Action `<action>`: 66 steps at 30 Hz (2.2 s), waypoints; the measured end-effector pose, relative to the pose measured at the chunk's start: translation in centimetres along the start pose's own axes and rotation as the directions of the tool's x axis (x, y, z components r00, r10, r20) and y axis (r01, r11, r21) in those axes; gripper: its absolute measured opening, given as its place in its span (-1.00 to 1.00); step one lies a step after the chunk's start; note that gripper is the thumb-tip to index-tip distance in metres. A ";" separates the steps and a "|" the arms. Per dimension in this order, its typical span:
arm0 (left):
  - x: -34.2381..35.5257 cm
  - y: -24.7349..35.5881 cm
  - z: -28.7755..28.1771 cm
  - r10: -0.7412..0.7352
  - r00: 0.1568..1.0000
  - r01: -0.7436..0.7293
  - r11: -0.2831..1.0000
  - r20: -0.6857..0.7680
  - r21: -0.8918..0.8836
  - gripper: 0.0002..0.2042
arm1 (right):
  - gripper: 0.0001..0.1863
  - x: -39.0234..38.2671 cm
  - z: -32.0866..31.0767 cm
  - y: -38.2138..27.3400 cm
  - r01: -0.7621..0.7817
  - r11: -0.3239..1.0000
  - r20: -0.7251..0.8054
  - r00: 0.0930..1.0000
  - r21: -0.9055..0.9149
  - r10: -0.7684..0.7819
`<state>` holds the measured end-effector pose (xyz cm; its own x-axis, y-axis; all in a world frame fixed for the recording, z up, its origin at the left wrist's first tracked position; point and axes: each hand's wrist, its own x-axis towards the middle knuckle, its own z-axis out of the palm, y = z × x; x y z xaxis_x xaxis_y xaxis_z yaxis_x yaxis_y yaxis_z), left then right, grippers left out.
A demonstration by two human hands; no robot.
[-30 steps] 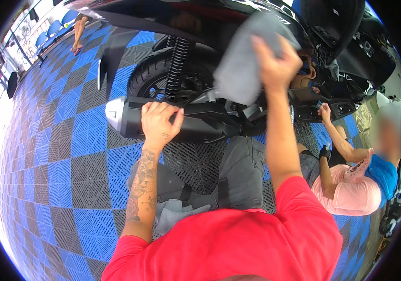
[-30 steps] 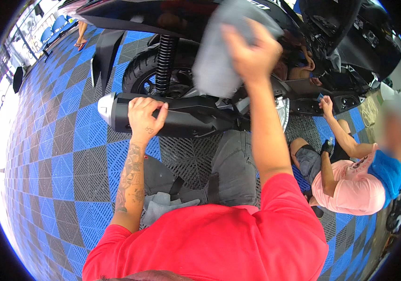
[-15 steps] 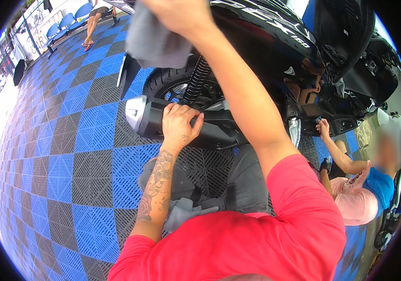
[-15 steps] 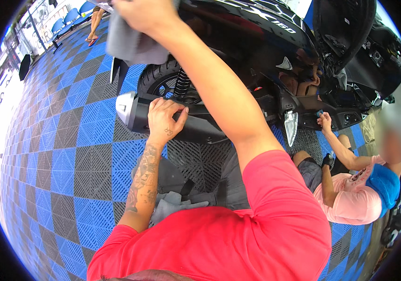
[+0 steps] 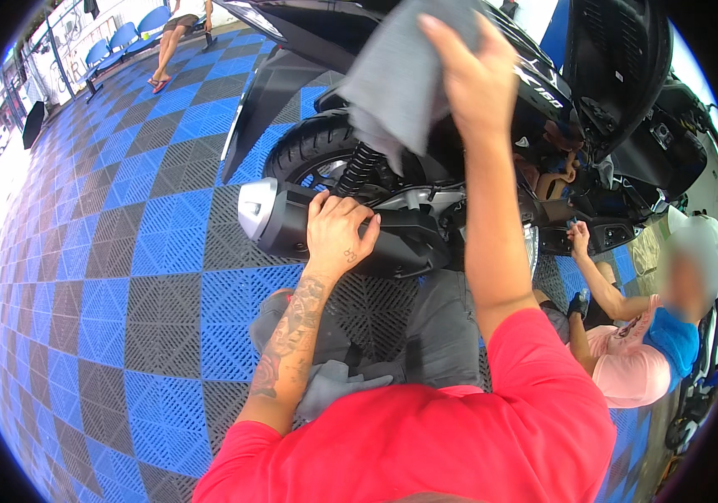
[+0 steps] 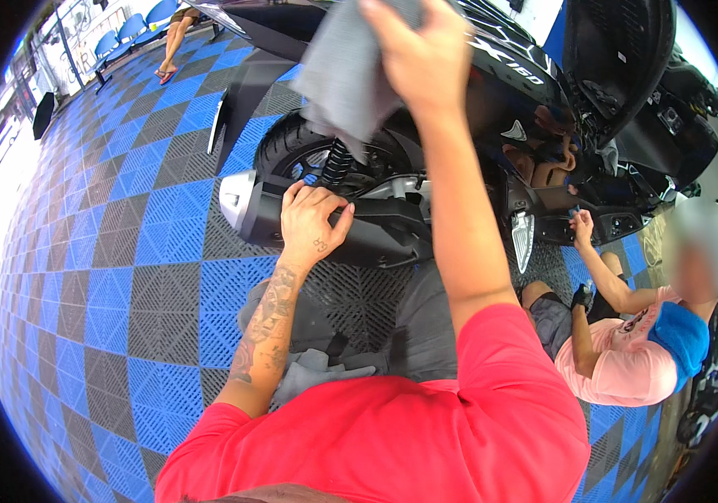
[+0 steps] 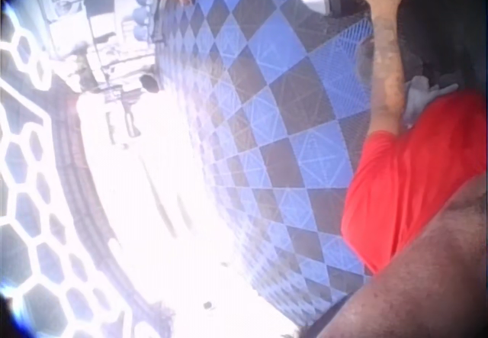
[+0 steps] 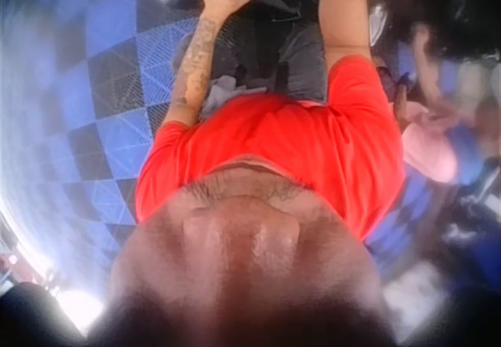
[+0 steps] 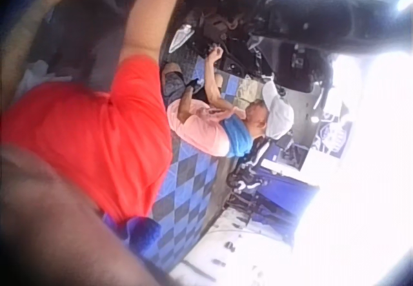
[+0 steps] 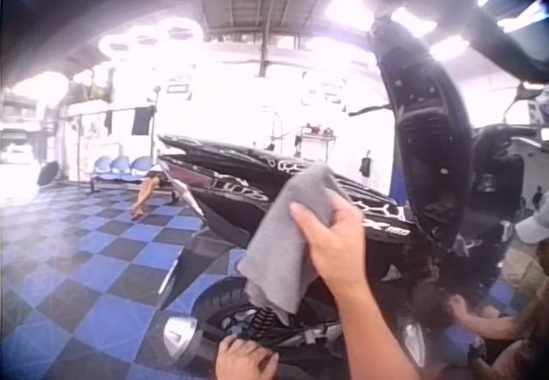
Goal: The person wipes the body panels of a black motorcycle with a gray cloth. They move around the vehicle, wiping the front, sides, and rear sections. The person also uses a spray bottle to apply liquid to the cloth before continuing to wipe the motorcycle.
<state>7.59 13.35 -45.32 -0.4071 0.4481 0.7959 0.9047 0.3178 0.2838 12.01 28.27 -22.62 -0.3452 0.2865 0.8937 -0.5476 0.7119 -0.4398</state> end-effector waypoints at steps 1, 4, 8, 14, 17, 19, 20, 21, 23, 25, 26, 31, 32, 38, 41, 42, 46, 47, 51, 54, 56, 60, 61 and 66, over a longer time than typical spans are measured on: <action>-0.1 -0.2 -0.2 -0.010 1.000 0.010 1.000 -0.001 0.009 -0.87 | -0.68 1.1 2.6 -0.1 0.076 0.997 0.022 0.997 -0.018 -0.075; 0.2 0.0 0.0 -0.017 1.000 0.017 1.000 0.003 -0.018 -0.88 | -0.73 4.4 10.3 -1.2 0.108 0.992 0.144 0.983 0.060 -0.115; 0.3 0.2 -0.1 -0.059 0.998 0.059 0.998 0.001 -0.004 -0.87 | -0.79 6.3 14.2 -0.7 0.159 0.987 0.307 0.939 0.005 -0.153; 0.1 -0.1 -0.3 -0.055 0.998 0.055 0.998 -0.008 0.004 -0.86 | -0.67 0.6 2.0 -0.8 0.095 0.995 0.129 0.987 -0.012 -0.093; 0.2 0.2 0.2 -0.037 0.999 0.037 0.999 -0.030 0.005 -0.86 | -0.68 -0.6 0.6 0.3 0.030 0.992 -0.018 0.999 0.119 -0.028; 0.1 0.0 0.1 -0.047 0.998 0.048 0.998 -0.035 0.032 -0.86 | -0.70 0.0 3.0 -0.1 0.116 0.992 0.028 0.993 -0.046 -0.115; 0.0 -0.1 -0.2 -0.061 0.998 0.062 0.997 -0.029 0.040 -0.86 | -0.69 0.7 4.8 -1.4 0.113 0.970 0.116 0.989 -0.214 -0.089; 0.3 0.2 -0.1 -0.065 0.998 0.066 0.997 -0.022 0.029 -0.86 | -0.64 2.3 7.5 -0.5 0.275 0.960 0.050 0.961 -0.056 -0.272; 0.4 0.4 -0.2 -0.073 0.997 0.074 0.997 -0.013 0.026 -0.86 | -0.71 4.2 11.8 -1.5 0.223 0.968 0.197 0.960 -0.114 -0.198; 0.6 0.7 0.5 -0.062 0.998 0.062 0.998 -0.008 0.008 -0.86 | -0.82 6.7 15.4 -0.2 0.272 0.954 0.299 0.927 -0.124 -0.225; 0.6 0.6 0.5 -0.059 0.998 0.059 0.998 -0.006 0.008 -0.87 | -0.84 7.0 16.5 -0.4 0.280 0.949 0.308 0.924 -0.143 -0.226; 0.1 -0.2 -0.3 -0.024 1.000 0.024 0.999 -0.012 0.026 -0.87 | -0.67 2.9 9.2 -1.9 0.458 0.825 0.251 0.886 -0.332 -0.391; 0.1 -0.1 -0.3 -0.026 1.000 0.026 0.999 -0.007 0.037 -0.87 | -0.61 1.9 7.6 -1.8 0.496 0.783 0.247 0.868 -0.376 -0.431; 0.4 0.4 0.1 -0.027 1.000 0.026 0.999 0.009 0.044 -0.87 | -0.61 2.4 9.1 -1.3 0.591 0.686 0.352 0.806 -0.425 -0.476; 0.3 0.3 0.6 -0.047 0.999 0.047 0.999 -0.016 0.013 -0.87 | -0.62 4.0 13.0 0.0 0.617 0.683 0.433 0.778 -0.391 -0.455; 0.5 0.4 0.7 -0.051 0.998 0.051 0.999 -0.021 0.013 -0.87 | -0.61 4.5 13.1 -0.6 0.578 0.722 0.467 0.794 -0.381 -0.389; 0.2 -0.4 -0.1 -0.064 0.998 0.065 0.997 -0.026 0.047 -0.87 | -0.56 1.9 9.1 -1.1 0.513 0.794 0.316 0.851 -0.326 -0.420; 0.2 -0.3 -0.2 -0.056 0.998 0.057 0.997 -0.021 0.057 -0.87 | -0.56 1.0 7.3 -1.2 0.459 0.805 0.268 0.885 -0.375 -0.380; 0.4 0.2 0.2 -0.049 0.998 0.051 0.997 -0.038 0.053 -0.87 | -0.59 0.7 5.5 -1.2 0.487 0.686 0.255 0.872 -0.540 -0.418; 0.3 -0.2 0.0 -0.067 0.997 0.070 0.996 -0.045 0.052 -0.87 | -0.61 3.5 12.1 0.0 0.596 0.630 0.308 0.801 -0.497 -0.514; 0.3 0.0 0.3 -0.068 0.997 0.070 0.997 -0.045 0.045 -0.87 | -0.73 6.0 16.9 -0.2 0.607 0.648 0.423 0.792 -0.460 -0.441; 0.7 0.5 1.2 -0.047 0.997 0.050 0.998 -0.059 0.047 -0.88 | -0.77 9.7 21.3 -0.5 0.567 0.672 0.594 0.771 -0.476 -0.230; 0.6 0.2 1.1 -0.059 0.997 0.061 0.997 -0.054 0.044 -0.87 | -0.77 9.9 21.4 -1.1 0.539 0.692 0.629 0.761 -0.480 -0.158; 0.6 -0.1 0.3 -0.054 0.998 0.057 0.993 -0.035 0.100 -0.87 | -0.71 5.0 12.6 -1.0 0.503 0.733 0.411 0.851 -0.458 -0.328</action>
<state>7.19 13.84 -45.07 -0.4506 0.4005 0.7978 0.8627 0.4251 0.2739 1.25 20.91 -18.84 -0.4273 -0.2526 0.8681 -0.2263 0.9595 0.1678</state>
